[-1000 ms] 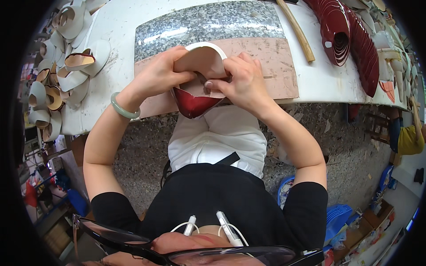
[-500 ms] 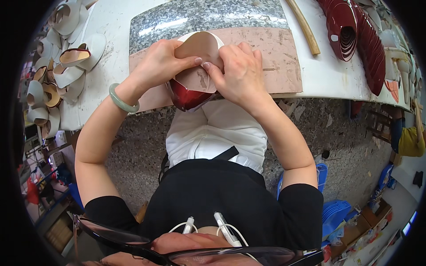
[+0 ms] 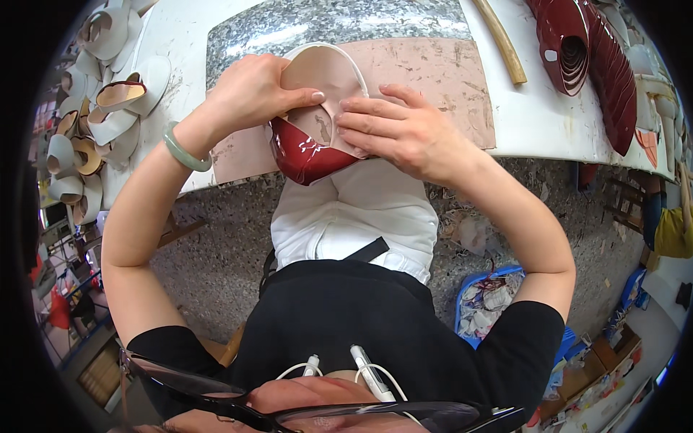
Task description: The person fits lining pieces inside shoe upper components by hand, presses the edges together, and taps the seams using a hammer.
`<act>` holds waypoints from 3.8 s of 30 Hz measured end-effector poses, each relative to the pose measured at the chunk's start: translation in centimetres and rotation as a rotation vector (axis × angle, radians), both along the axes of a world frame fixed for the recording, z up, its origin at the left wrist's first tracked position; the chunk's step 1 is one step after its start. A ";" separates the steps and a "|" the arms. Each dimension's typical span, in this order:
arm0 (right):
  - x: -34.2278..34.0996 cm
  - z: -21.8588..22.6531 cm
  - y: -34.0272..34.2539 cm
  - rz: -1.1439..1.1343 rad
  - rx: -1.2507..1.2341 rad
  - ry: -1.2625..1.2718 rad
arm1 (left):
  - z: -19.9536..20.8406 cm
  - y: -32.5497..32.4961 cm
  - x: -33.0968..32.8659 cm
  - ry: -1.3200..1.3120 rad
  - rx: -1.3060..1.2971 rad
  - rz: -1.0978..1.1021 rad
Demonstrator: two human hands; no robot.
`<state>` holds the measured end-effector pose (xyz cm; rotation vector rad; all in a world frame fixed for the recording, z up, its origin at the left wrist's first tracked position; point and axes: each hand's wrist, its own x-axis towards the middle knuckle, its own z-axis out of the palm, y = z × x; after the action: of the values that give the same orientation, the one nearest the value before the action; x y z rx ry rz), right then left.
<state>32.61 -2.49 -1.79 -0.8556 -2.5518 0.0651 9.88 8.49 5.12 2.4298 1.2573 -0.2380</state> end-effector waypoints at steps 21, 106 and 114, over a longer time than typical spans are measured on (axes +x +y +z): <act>-2.1 1.3 5.8 -0.188 -0.234 0.141 | 0.7 0.7 -1.5 -0.062 -0.193 0.054; -7.3 -0.4 9.0 0.275 -0.305 0.331 | 3.4 2.5 -5.8 -0.054 -0.327 -0.060; -8.1 -0.2 8.8 0.142 -0.230 0.413 | 0.2 -5.5 -12.1 -0.676 -0.266 0.257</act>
<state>24.52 6.30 -1.98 -0.6569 -2.2332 0.5318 -2.24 3.03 5.31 1.8522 1.1083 0.4281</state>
